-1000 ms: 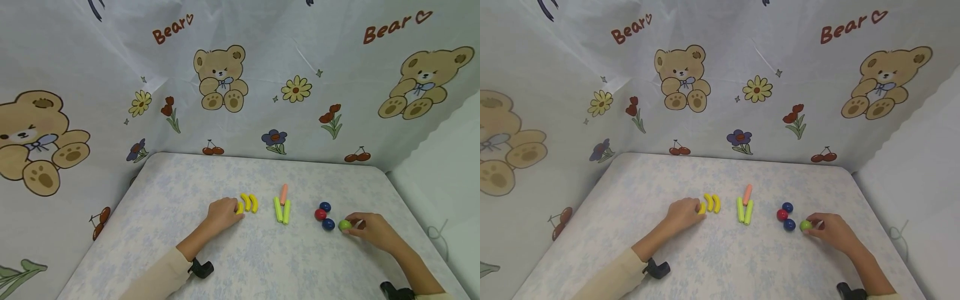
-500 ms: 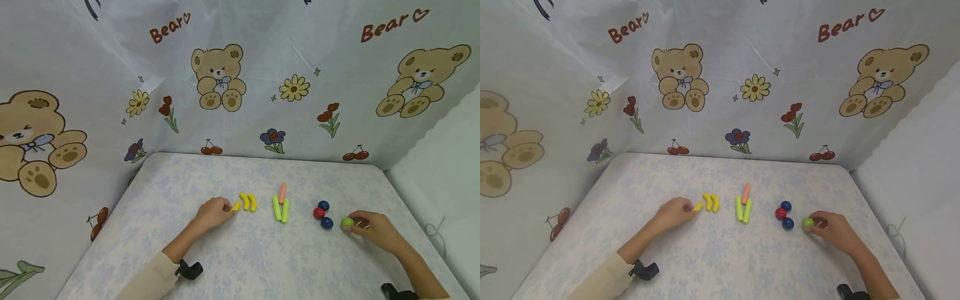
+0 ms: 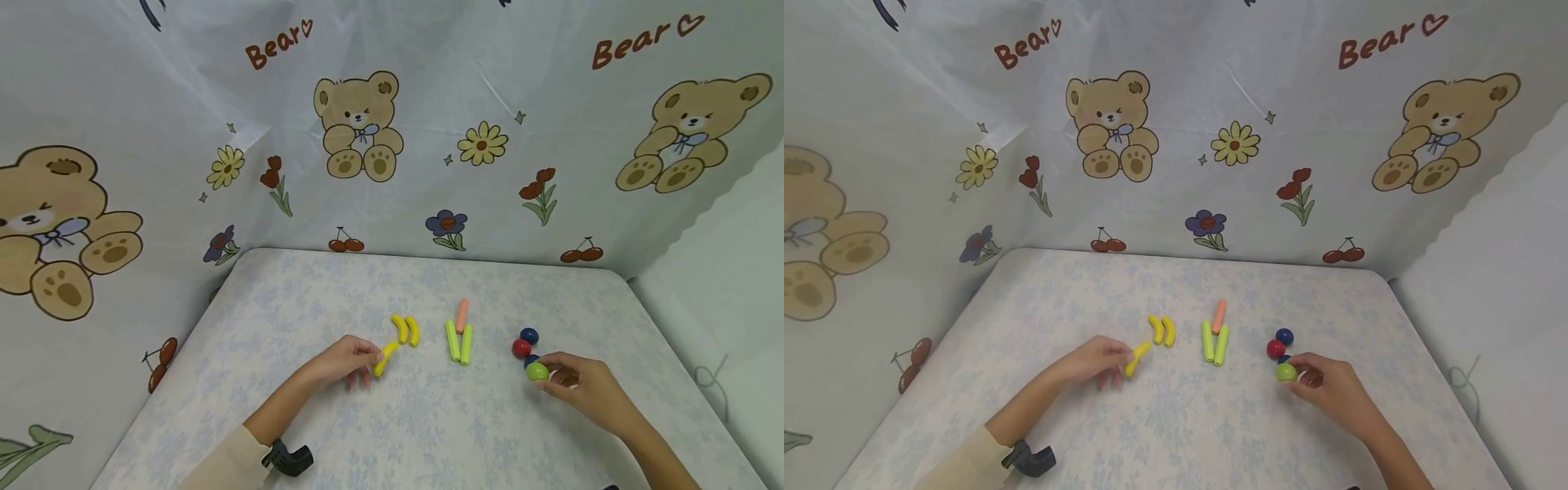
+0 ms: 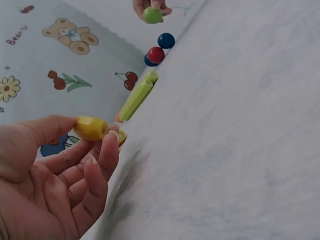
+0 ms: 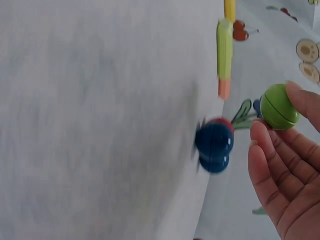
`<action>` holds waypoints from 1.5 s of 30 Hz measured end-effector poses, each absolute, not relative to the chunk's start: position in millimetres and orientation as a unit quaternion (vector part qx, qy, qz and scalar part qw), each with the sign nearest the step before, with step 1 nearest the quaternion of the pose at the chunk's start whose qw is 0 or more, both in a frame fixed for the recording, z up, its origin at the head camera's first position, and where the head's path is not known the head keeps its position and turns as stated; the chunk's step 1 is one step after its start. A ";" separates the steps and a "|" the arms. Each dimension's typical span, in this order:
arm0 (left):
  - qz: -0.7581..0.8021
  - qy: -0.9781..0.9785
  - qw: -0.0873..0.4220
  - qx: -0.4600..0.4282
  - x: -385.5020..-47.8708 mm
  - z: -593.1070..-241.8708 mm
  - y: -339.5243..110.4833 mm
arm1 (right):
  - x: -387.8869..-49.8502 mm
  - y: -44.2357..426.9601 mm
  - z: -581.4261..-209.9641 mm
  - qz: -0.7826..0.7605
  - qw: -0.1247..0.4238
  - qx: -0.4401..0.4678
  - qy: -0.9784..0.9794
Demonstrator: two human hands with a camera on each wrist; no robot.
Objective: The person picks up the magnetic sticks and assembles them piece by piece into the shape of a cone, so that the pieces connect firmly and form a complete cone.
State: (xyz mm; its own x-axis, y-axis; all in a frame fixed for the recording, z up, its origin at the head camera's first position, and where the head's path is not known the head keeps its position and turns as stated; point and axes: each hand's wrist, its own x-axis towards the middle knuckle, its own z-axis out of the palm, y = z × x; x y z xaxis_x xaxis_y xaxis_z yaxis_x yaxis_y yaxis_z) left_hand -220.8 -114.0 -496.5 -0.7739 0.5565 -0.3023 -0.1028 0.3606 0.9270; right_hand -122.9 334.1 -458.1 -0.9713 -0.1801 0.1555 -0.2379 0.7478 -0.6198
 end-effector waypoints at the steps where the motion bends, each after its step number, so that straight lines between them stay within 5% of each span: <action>1: 0.552 0.760 0.310 0.146 -219.5 -496.9 -114.4 | -122.7 329.3 -459.3 0.343 0.040 0.114 -0.932; 21: 0.610 0.648 0.412 0.199 -211.9 -514.5 -112.3 | -134.8 248.4 -473.6 0.424 -0.034 0.155 -0.892; 45: 0.624 0.620 0.418 0.227 -217.1 -522.3 -119.8 | -168.6 183.2 -474.8 0.458 -0.024 0.196 -0.867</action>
